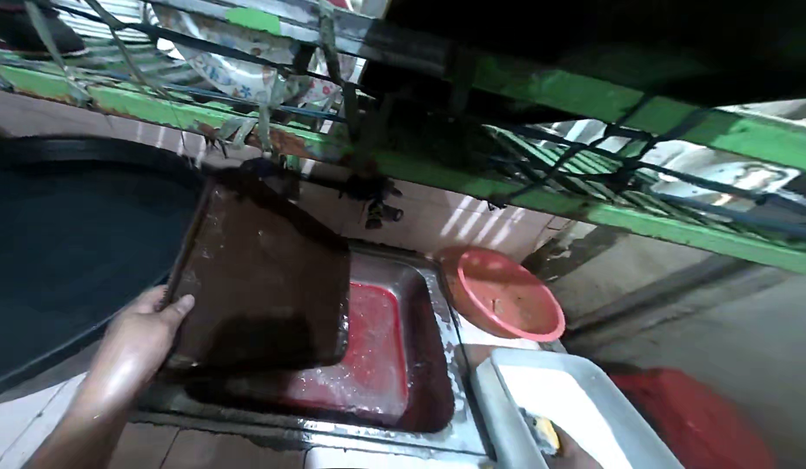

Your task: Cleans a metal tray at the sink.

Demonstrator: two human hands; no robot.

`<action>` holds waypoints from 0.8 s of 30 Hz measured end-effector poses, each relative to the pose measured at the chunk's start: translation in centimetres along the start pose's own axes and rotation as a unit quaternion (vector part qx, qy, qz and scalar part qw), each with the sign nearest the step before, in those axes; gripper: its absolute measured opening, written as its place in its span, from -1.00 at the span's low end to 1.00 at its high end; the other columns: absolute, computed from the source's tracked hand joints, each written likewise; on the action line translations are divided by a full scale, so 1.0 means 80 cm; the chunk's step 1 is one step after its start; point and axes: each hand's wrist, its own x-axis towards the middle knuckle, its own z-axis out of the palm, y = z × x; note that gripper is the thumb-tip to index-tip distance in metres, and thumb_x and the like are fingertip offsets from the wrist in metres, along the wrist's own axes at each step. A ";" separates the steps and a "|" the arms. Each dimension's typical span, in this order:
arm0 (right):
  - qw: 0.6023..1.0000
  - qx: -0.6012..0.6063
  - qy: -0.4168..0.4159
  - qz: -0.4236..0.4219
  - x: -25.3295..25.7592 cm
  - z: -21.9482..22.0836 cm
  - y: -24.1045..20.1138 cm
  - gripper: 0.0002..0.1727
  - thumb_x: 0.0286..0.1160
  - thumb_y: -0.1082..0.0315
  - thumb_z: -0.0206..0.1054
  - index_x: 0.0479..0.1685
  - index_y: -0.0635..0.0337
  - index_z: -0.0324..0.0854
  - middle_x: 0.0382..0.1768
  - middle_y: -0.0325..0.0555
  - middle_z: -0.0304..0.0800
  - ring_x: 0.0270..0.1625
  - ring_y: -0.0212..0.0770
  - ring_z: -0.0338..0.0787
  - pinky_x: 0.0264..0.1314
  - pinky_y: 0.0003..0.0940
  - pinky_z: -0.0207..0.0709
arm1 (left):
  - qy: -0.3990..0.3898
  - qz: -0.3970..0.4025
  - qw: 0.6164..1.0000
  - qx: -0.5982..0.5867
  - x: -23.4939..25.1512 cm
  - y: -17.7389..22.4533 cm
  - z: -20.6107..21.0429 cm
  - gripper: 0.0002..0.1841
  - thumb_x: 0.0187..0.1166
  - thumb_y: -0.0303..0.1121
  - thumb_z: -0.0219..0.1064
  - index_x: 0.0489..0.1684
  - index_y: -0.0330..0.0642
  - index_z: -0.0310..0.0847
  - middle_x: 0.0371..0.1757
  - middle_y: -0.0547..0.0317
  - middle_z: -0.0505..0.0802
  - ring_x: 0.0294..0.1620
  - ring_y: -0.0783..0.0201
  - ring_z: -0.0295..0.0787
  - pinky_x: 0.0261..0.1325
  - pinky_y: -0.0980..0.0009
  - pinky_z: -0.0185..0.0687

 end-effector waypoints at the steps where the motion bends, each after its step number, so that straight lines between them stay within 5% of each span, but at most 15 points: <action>1: 1.000 0.029 0.012 -0.003 0.000 -0.001 0.005 -0.30 0.43 0.24 0.43 0.62 0.27 0.44 0.31 0.38 0.72 0.39 0.39 0.69 0.44 0.49 0.42 | -0.028 -0.022 0.999 -0.027 0.001 -0.008 0.018 -0.70 0.79 -0.30 0.23 0.35 -0.23 0.58 0.05 -0.17 0.78 -0.01 0.01 0.73 0.05 -0.08 0.61; 5: 0.977 0.200 0.066 -0.018 -0.008 -0.019 0.016 -0.31 0.45 0.34 0.45 0.57 0.47 0.38 0.33 0.43 0.66 0.36 0.23 0.71 0.47 0.20 0.51 | -0.133 -0.087 0.985 -0.069 -0.005 -0.042 0.103 -0.61 0.77 -0.34 0.25 0.48 -0.30 0.51 0.32 -0.22 0.74 0.32 -0.04 0.67 0.35 -0.07 0.55; 9: 0.937 0.325 0.121 -0.033 -0.031 -0.067 -0.016 -0.33 0.44 0.41 0.42 0.56 0.42 0.32 0.13 0.17 0.70 -0.01 -0.16 0.78 0.09 -0.10 0.70 | -0.204 -0.089 0.973 -0.061 0.007 -0.080 0.170 -0.51 0.75 -0.28 0.28 0.60 -0.28 0.42 0.46 -0.26 0.66 0.48 -0.10 0.59 0.49 -0.11 0.49; 14: 0.886 0.429 0.114 -0.133 -0.053 -0.100 -0.152 -0.36 0.22 0.39 0.38 0.41 0.30 0.38 -0.20 -0.16 0.79 -0.31 -0.32 0.84 -0.28 -0.28 0.80 | -0.248 -0.072 0.966 -0.025 0.035 -0.112 0.192 -0.34 0.81 -0.18 0.22 0.85 -0.14 0.12 0.71 -0.25 0.45 0.71 -0.19 0.36 0.68 -0.16 0.27; 18: 0.839 0.502 0.068 -0.198 -0.061 -0.062 -0.280 -0.54 0.28 0.59 0.21 0.25 0.24 0.43 -0.32 -0.23 0.77 -0.38 -0.39 0.81 -0.34 -0.39 0.77 | -0.271 -0.068 0.960 -0.024 0.047 -0.124 0.189 -0.43 0.84 -0.05 0.11 0.72 -0.17 0.33 0.51 -0.32 0.61 0.52 -0.21 0.54 0.54 -0.20 0.40; 21: 0.846 0.505 0.023 -0.172 -0.049 -0.021 -0.330 -0.64 0.52 0.59 0.13 0.28 0.23 0.45 -0.34 -0.20 0.74 -0.40 -0.38 0.76 -0.35 -0.38 0.72 | -0.267 -0.109 0.949 -0.129 0.047 -0.137 0.197 -0.47 0.85 0.01 0.07 0.54 -0.21 0.49 0.34 -0.21 0.72 0.33 -0.07 0.65 0.38 -0.10 0.54; 24: 0.902 0.418 -0.013 -0.109 -0.021 0.024 -0.343 -0.61 0.64 0.54 0.22 0.43 0.29 0.43 -0.21 -0.04 0.75 -0.30 -0.29 0.77 -0.22 -0.31 0.71 | -0.241 -0.179 0.937 -0.178 0.048 -0.140 0.201 -0.46 0.86 0.04 0.04 0.55 -0.18 0.51 0.48 -0.21 0.65 0.49 -0.12 0.55 0.48 -0.20 0.43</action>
